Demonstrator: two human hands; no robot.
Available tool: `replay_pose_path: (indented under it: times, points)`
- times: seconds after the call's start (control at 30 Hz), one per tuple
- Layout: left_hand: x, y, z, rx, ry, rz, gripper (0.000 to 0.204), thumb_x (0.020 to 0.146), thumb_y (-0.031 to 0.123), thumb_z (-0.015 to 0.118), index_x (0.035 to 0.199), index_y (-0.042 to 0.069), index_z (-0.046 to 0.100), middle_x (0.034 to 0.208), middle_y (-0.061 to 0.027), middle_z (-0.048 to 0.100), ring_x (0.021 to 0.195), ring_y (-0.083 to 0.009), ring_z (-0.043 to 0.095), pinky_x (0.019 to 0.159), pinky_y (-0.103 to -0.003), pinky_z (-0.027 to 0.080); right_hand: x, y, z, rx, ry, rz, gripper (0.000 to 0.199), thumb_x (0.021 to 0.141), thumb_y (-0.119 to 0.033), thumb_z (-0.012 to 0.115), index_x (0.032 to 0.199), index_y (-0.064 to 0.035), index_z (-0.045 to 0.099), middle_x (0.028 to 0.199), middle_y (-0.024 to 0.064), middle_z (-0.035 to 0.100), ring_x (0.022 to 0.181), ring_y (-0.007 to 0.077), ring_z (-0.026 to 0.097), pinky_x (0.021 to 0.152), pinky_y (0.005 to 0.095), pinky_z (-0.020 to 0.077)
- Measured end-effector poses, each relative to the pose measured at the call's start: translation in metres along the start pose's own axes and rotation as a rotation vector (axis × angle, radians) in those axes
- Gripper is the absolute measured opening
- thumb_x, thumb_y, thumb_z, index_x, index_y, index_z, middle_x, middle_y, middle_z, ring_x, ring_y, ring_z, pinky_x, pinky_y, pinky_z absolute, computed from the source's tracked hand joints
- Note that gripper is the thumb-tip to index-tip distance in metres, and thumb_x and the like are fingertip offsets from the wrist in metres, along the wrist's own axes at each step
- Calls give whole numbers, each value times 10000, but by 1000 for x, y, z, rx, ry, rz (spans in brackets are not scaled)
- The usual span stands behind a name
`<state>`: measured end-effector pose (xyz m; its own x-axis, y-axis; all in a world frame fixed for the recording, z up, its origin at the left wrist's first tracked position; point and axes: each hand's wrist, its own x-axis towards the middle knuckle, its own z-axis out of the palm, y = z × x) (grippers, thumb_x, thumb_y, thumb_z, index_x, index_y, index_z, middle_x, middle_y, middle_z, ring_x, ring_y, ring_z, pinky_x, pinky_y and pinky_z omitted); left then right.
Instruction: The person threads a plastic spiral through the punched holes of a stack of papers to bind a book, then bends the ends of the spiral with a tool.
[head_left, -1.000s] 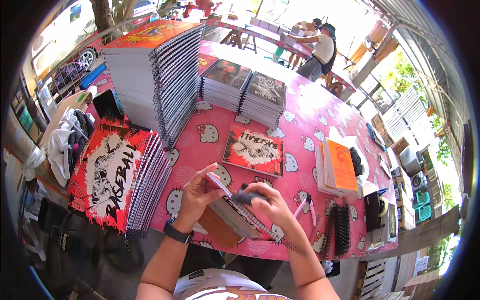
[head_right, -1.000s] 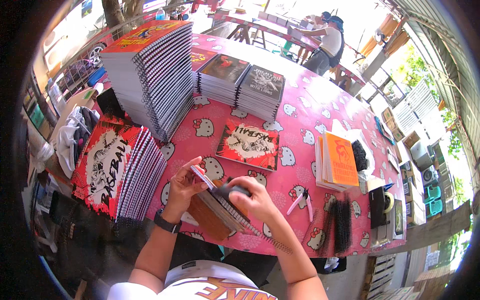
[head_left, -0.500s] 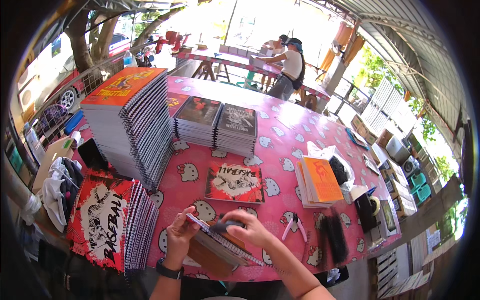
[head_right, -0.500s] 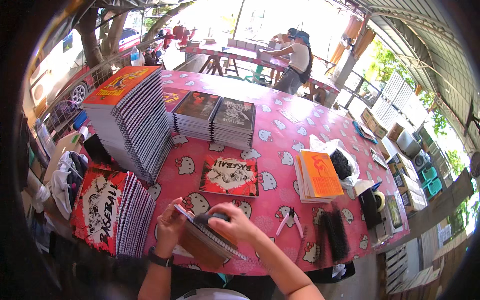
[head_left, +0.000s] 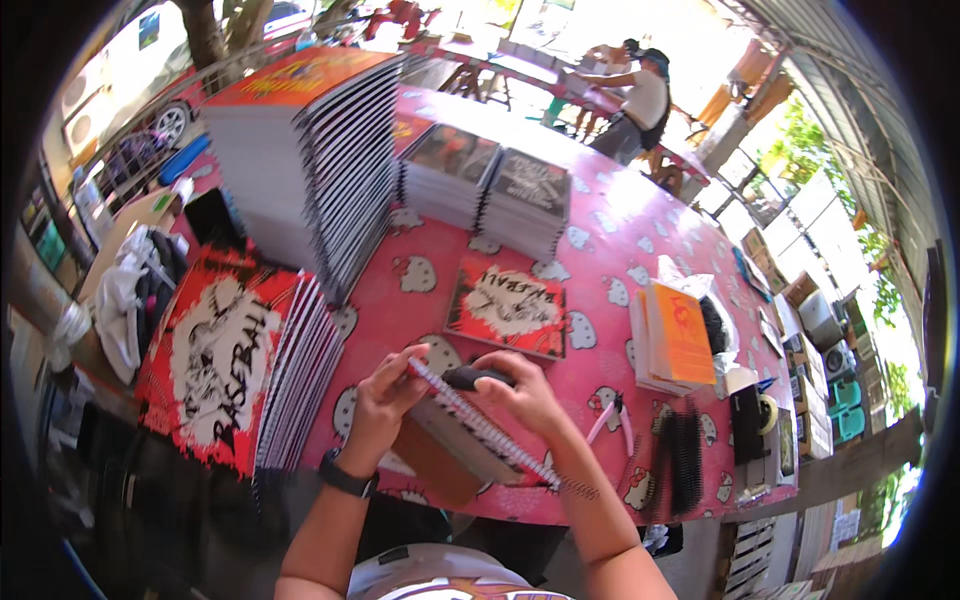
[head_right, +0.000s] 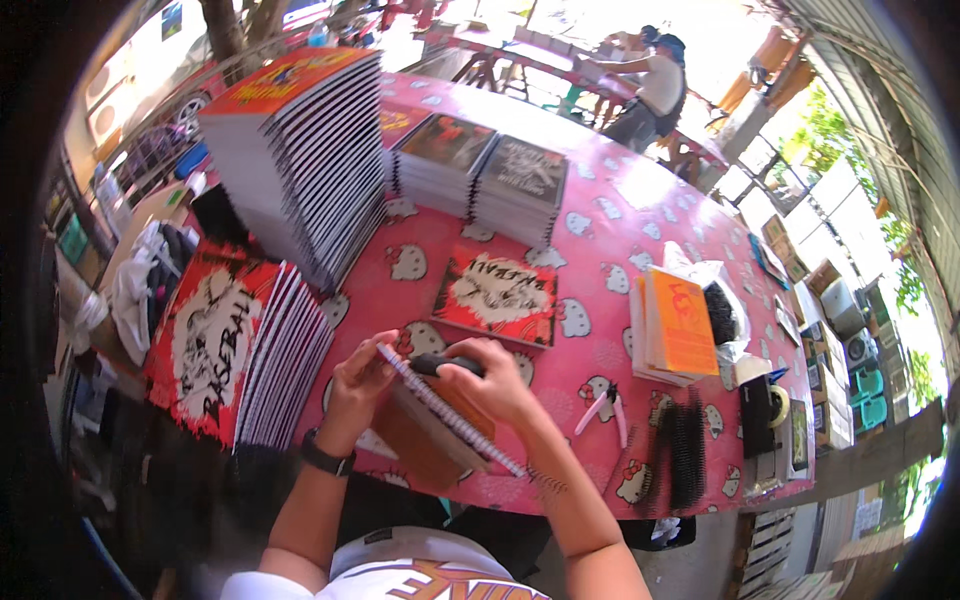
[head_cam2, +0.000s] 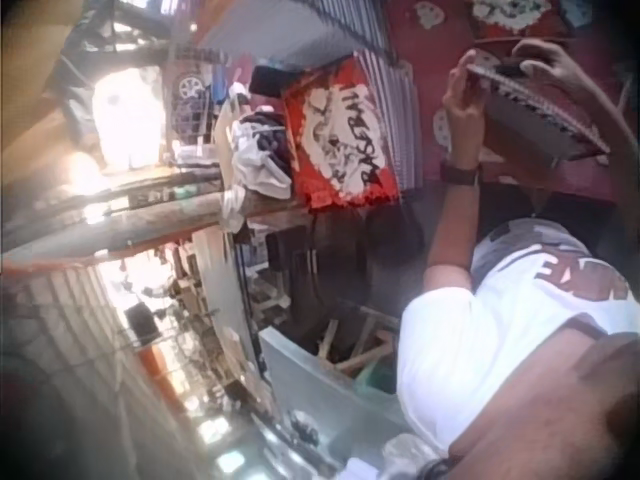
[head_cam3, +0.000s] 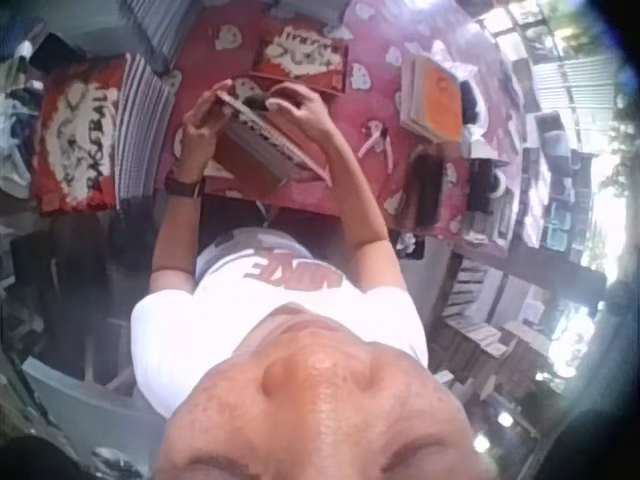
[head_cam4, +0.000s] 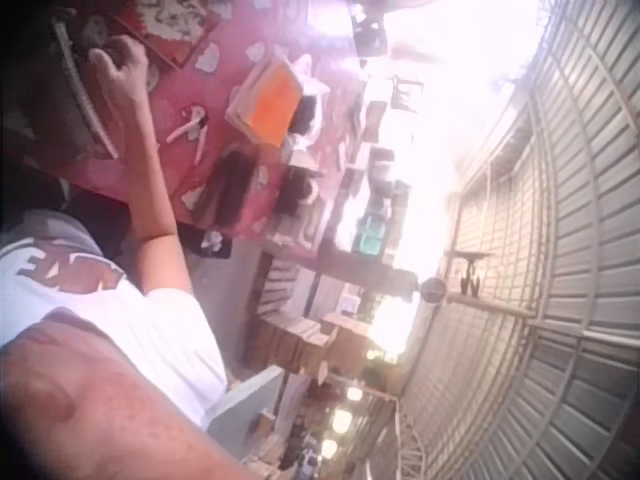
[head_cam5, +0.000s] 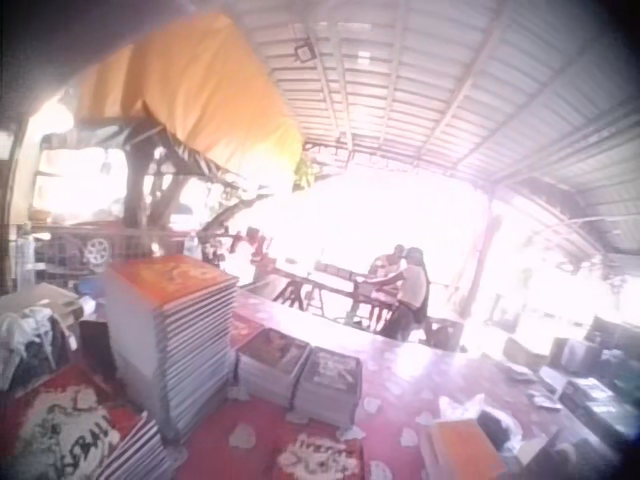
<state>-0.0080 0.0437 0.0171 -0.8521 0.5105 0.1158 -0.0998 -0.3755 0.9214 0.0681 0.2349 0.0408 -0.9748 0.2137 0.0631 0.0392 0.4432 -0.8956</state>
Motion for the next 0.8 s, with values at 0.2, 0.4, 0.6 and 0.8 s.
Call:
replay_pose_path:
  times: [0.2, 0.4, 0.6, 0.8]
  points:
    - [3, -6, -11, 7, -56, 69, 391, 819, -46, 609, 1201, 24, 572, 912, 49, 462, 840, -35, 437, 771, -178, 373, 6, -14, 6, 183, -145, -40, 556, 756, -492, 643, 1022, -5, 592, 979, 72, 579, 922, 154, 522, 822, 308, 417]
    - [1, 1, -7, 25, -67, 97, 357, 841, -24, 593, 1194, 37, 583, 899, 51, 471, 820, -32, 439, 767, -176, 380, 8, -24, 10, 595, -198, -165, 453, 773, -405, 652, 1014, -24, 611, 914, 100, 576, 924, 184, 533, 822, 316, 419]
    - [2, 7, -7, 30, -64, 34, 298, 851, -5, 589, 1147, 27, 611, 909, 38, 496, 845, -48, 471, 775, -180, 385, 3, 18, 3, -531, 8, -109, 594, 727, -472, 697, 1137, -62, 567, 1163, 169, 539, 1107, 345, 475, 960, 421, 379]
    - [-11, 45, 18, 400, -209, 284, 262, 803, -29, 608, 1049, 39, 666, 886, -48, 629, 809, -128, 595, 705, -226, 455, -54, -87, -21, -299, 20, -252, 478, 739, -261, 741, 1133, -71, 548, 1132, 145, 531, 1019, 302, 528, 840, 387, 465]
